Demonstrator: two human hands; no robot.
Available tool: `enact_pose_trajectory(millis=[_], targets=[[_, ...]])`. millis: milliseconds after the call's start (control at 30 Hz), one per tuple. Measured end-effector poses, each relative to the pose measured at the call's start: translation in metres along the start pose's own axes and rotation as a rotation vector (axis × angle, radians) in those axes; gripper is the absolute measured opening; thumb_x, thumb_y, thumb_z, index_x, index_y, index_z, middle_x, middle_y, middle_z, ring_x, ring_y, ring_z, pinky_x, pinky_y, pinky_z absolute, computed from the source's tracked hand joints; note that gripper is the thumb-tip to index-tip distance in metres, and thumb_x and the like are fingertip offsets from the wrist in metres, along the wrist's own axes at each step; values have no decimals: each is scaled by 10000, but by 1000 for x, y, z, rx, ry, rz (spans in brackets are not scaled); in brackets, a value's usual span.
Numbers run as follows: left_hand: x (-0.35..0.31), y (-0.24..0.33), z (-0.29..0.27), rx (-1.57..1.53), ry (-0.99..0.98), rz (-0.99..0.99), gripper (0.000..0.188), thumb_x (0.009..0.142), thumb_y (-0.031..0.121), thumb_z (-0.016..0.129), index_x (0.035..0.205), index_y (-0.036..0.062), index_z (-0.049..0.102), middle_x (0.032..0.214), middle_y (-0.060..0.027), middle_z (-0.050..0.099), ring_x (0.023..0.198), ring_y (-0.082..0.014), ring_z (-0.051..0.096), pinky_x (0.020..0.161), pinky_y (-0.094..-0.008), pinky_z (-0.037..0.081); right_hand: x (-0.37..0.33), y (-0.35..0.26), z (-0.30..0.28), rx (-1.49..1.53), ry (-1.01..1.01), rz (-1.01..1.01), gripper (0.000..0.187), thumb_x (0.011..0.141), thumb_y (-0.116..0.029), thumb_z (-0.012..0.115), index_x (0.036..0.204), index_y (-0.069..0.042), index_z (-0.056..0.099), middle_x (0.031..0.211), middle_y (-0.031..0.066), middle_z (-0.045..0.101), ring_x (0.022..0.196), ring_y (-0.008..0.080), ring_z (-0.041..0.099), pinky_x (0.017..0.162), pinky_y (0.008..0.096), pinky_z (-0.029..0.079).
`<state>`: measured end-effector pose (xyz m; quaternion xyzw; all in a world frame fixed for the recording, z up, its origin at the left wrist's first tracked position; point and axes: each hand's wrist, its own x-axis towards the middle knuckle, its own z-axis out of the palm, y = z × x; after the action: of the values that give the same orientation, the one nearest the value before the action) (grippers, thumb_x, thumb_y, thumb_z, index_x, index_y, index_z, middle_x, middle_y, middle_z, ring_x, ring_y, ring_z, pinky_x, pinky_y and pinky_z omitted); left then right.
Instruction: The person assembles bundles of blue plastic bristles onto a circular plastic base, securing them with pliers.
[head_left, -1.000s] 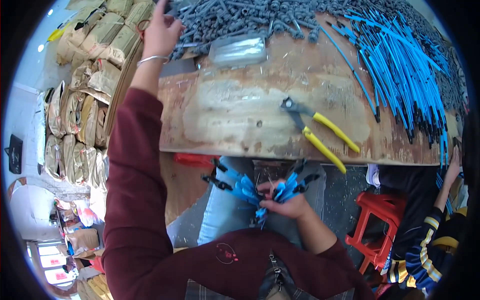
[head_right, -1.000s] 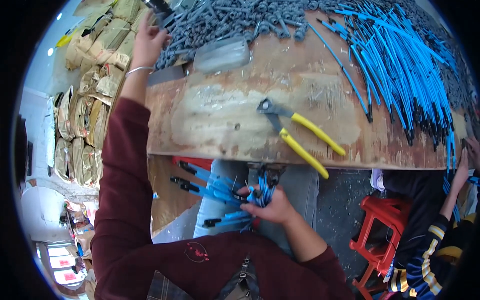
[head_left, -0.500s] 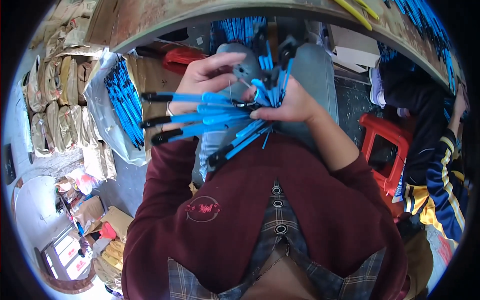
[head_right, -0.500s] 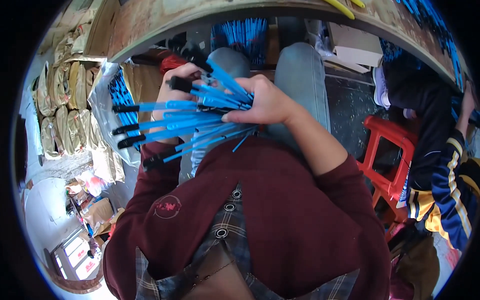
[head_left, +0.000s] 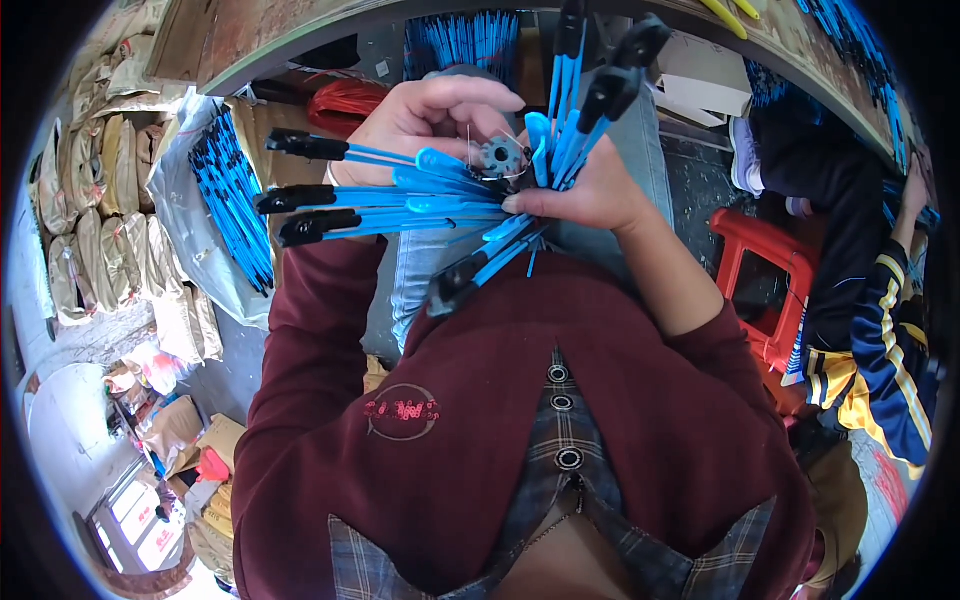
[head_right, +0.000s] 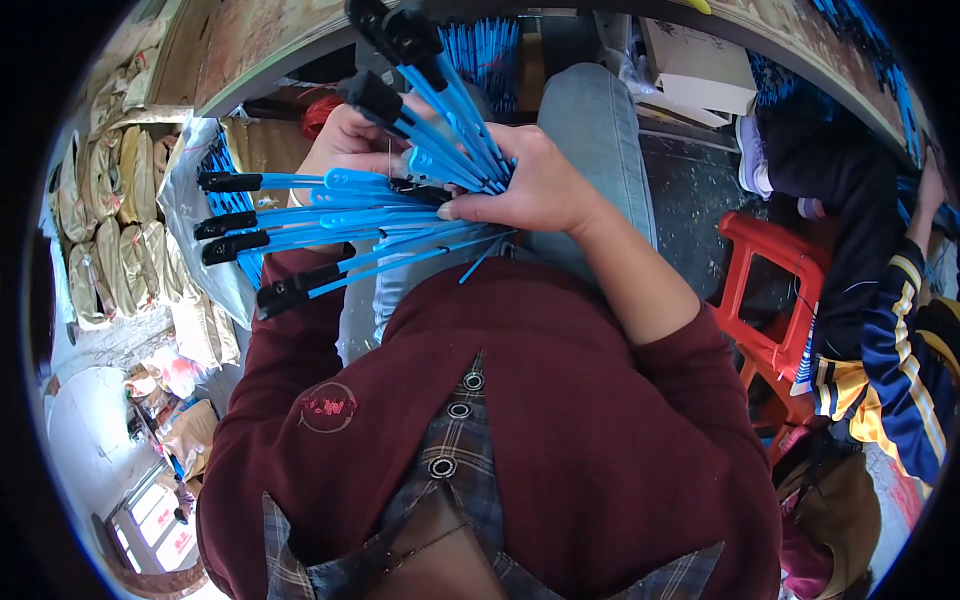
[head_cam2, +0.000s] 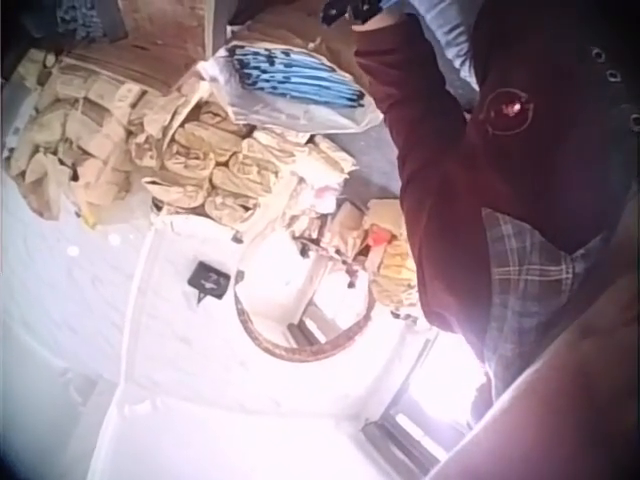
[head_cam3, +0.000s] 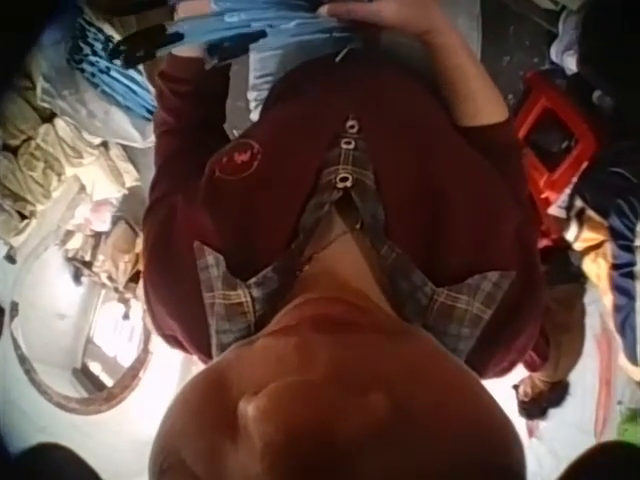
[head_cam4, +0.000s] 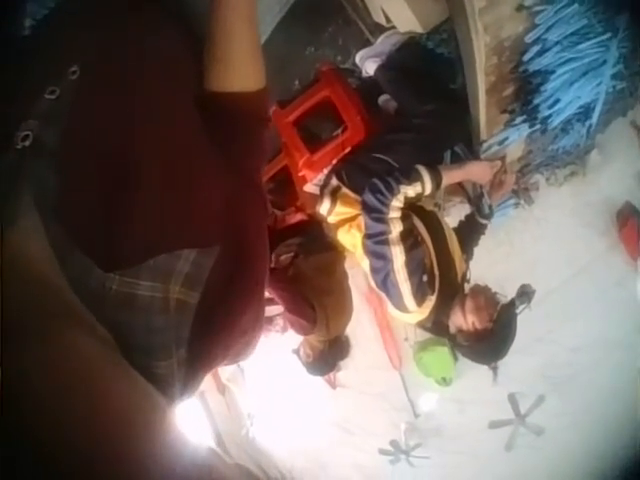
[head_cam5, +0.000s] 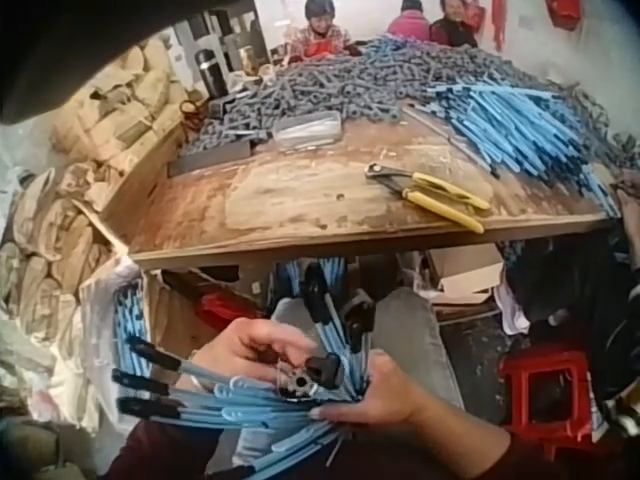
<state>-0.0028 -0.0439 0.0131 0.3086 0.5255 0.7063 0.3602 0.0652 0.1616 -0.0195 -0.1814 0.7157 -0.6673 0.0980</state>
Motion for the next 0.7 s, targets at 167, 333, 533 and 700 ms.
enact_pose_trajectory(millis=[167, 333, 533, 700], targets=[[8, -21, -3, -121, -9, 206, 236, 781, -30, 592, 1016, -21, 594, 951, -127, 611, 873, -172, 600, 765, -257, 481, 0, 4, -2, 70, 77, -41, 373, 612, -160, 793, 902, -34, 594, 808, 43, 635, 715, 105, 583, 680, 261, 473], [10, -24, -9, -102, -58, 261, 204, 785, -25, 586, 989, -30, 594, 982, -163, 589, 882, -213, 598, 745, -256, 484, 2, 8, -5, 55, 92, -23, 436, 613, -131, 792, 975, -37, 569, 855, 36, 632, 762, 98, 579, 723, 255, 469], [9, -25, -12, 32, 25, 255, 199, 788, -15, 580, 985, -36, 597, 969, -163, 593, 873, -215, 604, 739, -257, 485, 3, 5, -2, 96, 139, -12, 437, 609, -118, 794, 968, -34, 561, 842, 34, 629, 766, 95, 579, 721, 253, 467], [12, -21, -8, 87, 54, 297, 204, 784, -27, 566, 985, -47, 597, 966, -160, 608, 864, -211, 610, 747, -265, 485, 5, 6, -3, 146, 100, 43, 431, 607, -126, 798, 945, -37, 546, 826, 26, 625, 760, 101, 580, 718, 255, 466]])
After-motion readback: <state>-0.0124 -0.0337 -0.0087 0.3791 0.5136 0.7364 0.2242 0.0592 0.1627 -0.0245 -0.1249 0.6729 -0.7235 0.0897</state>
